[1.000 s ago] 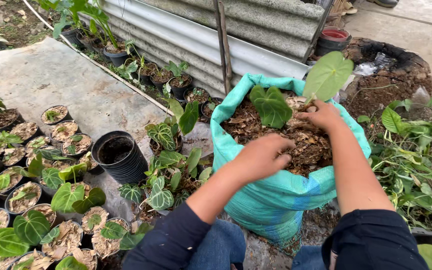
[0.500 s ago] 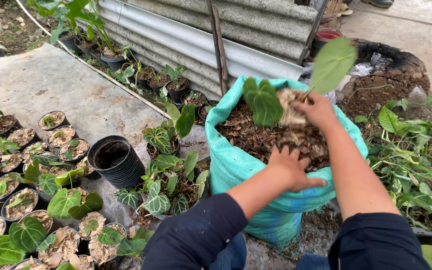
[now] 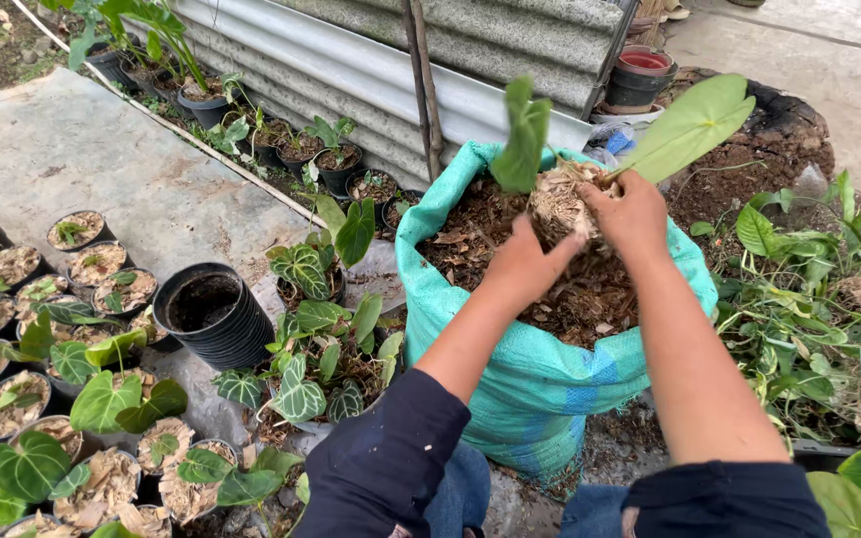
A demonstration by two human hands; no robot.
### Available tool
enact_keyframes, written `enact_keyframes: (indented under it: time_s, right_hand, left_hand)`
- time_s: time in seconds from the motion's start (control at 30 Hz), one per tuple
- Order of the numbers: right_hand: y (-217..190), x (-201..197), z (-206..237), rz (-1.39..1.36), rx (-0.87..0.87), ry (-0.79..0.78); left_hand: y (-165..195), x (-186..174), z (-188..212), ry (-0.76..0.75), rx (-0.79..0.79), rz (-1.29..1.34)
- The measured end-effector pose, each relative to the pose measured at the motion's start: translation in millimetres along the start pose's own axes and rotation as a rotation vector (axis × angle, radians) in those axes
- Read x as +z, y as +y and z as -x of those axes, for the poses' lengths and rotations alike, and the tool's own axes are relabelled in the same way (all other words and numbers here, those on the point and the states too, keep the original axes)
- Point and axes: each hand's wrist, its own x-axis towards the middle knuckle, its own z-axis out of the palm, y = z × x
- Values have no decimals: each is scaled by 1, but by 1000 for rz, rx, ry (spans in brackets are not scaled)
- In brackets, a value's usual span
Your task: The person removes plants from small black pots, places them into a large green sack filled with soil, and then repots them into new black pots. The person handles multiple plants one at a time, filling the pots with soil from the sack.
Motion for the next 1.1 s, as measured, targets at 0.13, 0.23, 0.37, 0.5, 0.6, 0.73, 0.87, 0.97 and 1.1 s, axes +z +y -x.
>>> enact_keyframes:
  time_s: [0.13,0.23,0.37,0.5,0.6,0.73,0.87,0.97,1.1]
  right_hand:
    - [-4,-1,37,-153,-27,-43]
    - [-4,-3,57,-381,-255,-110]
    - [-1,-2,63,-686,-59,-255]
    - [1,2,55,-815,139,-225]
    - [5,5,49,-914,91,-120]
    - [10,11,44,-713,152,21]
    - [8,12,37,-696,188,-89]
    - [10,7,33,-748,215,-333]
    - [23,6,32,-637,26,-486]
  left_hand:
    - [-5,0,-3,165,90,331]
    - [-16,0,-2,200,129,329]
    - [-21,-3,0,253,188,213]
    - [-17,-11,0,144,38,141]
    - [-19,-9,5,315,266,-24]
    - [-20,-1,10,285,260,-99]
    - [-24,0,-6,174,277,59]
    - [-35,1,-21,155,221,96]
    - [-45,3,-34,194,176,220]
